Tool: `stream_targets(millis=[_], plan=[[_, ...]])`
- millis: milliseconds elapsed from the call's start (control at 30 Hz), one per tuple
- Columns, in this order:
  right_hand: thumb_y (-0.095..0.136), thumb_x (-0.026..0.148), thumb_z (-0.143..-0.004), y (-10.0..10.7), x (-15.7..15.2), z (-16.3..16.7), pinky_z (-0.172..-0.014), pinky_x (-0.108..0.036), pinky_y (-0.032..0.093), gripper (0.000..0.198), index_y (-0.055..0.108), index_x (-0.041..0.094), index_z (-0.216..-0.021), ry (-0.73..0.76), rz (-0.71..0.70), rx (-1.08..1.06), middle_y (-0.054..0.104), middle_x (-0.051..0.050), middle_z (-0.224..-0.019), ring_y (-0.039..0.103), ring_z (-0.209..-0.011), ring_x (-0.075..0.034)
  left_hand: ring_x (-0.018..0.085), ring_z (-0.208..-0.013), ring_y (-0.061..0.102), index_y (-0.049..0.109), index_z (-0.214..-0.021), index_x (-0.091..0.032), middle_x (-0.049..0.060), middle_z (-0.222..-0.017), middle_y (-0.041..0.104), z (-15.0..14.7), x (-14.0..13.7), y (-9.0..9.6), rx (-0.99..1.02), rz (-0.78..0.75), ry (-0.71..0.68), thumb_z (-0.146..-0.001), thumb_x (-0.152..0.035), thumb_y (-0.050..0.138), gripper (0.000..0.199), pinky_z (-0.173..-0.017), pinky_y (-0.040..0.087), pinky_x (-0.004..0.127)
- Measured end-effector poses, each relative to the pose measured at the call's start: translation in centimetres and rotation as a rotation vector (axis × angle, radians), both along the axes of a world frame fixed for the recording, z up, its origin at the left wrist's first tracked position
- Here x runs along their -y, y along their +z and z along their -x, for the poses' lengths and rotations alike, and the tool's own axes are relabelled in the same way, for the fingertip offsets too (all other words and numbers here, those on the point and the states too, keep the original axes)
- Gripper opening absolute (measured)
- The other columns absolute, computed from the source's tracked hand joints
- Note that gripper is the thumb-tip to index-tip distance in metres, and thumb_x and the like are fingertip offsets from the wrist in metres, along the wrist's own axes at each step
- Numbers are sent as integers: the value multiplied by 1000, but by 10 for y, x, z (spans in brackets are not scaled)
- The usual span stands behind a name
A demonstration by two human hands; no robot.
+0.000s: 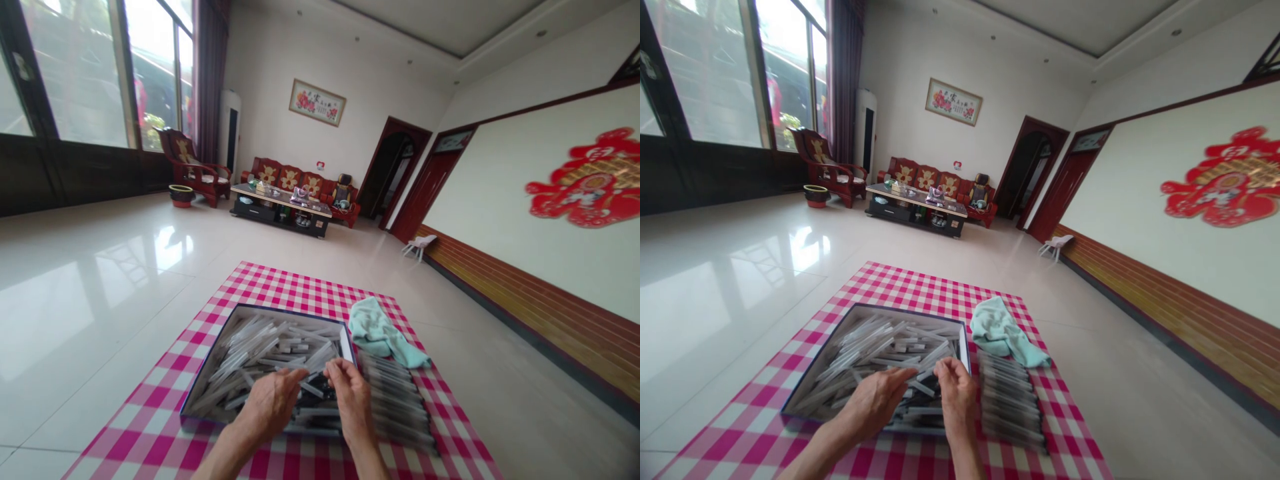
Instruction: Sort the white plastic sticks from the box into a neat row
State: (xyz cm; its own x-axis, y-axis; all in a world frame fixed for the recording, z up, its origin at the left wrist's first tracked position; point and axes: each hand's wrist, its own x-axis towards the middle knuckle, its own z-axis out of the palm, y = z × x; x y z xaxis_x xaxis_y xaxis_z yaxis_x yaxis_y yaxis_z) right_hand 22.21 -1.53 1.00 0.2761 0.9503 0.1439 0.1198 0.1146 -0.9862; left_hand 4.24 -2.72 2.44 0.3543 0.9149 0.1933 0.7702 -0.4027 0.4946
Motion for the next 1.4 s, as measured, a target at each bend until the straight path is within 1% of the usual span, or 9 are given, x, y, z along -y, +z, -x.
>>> stream_targets(millis=[67,200,467,667,800,900,1033,1167,1400], plan=[[68,45,-73,5,2,2,-66,-25,50,30,69,17,-81,4,16,22,70,-2,-72,63,-69,-17,15,-77,68,63,-93,-24,2,-82,70,-5,0,2,20,3,38,-93,-25,39,24,-64,43,20],[66,45,-74,15,6,6,-64,-24,49,29,71,17,-80,90,23,155,69,-2,-73,61,-70,-18,17,-71,68,61,-77,-21,3,-69,68,-8,2,4,4,51,145,-93,-40,41,33,-56,37,21],[56,40,-85,24,10,12,-68,-24,48,28,70,19,-74,318,-91,354,67,-3,-78,61,-74,-18,20,-69,69,64,-72,-20,5,-64,69,-7,2,3,-6,85,168,-93,-46,39,41,-53,31,22],[48,33,-90,29,13,11,-81,-30,48,28,72,21,-90,481,-68,370,70,-4,-91,63,-87,-21,17,-64,67,65,-68,-21,4,-61,68,-5,2,-1,68,87,166,-92,-44,42,41,-51,28,23],[49,26,-87,28,13,13,-82,-32,48,26,71,23,-99,468,-32,371,70,-4,-95,64,-90,-21,15,-60,65,62,-66,-21,2,-59,67,-3,-1,-4,131,37,269,-94,-43,39,43,-52,28,23],[54,15,-77,23,12,19,-76,-29,50,24,74,24,-89,486,-75,492,70,-3,-86,65,-81,-20,15,-62,66,62,-69,-22,1,-60,67,0,-6,-8,173,8,339,-95,-41,37,41,-53,29,22],[53,6,-67,19,10,26,-71,-26,49,30,76,25,-75,577,-108,702,70,-1,-77,65,-74,-19,15,-65,66,65,-76,-23,1,-62,68,2,-11,-11,215,4,335,-95,-39,37,37,-55,33,21],[55,4,-61,15,4,32,-63,-22,47,33,76,25,-75,652,-119,782,73,-2,-76,65,-68,-18,15,-63,65,66,-78,-23,0,-63,69,2,-12,-11,256,4,332,-95,-37,37,36,-57,35,21],[52,8,-69,16,-10,19,-73,-27,46,28,74,23,-79,493,-125,882,70,-4,-80,65,-77,-20,14,-62,65,66,-79,-23,-1,-64,69,3,-11,-9,348,12,360,-94,-35,38,34,-57,37,21]])
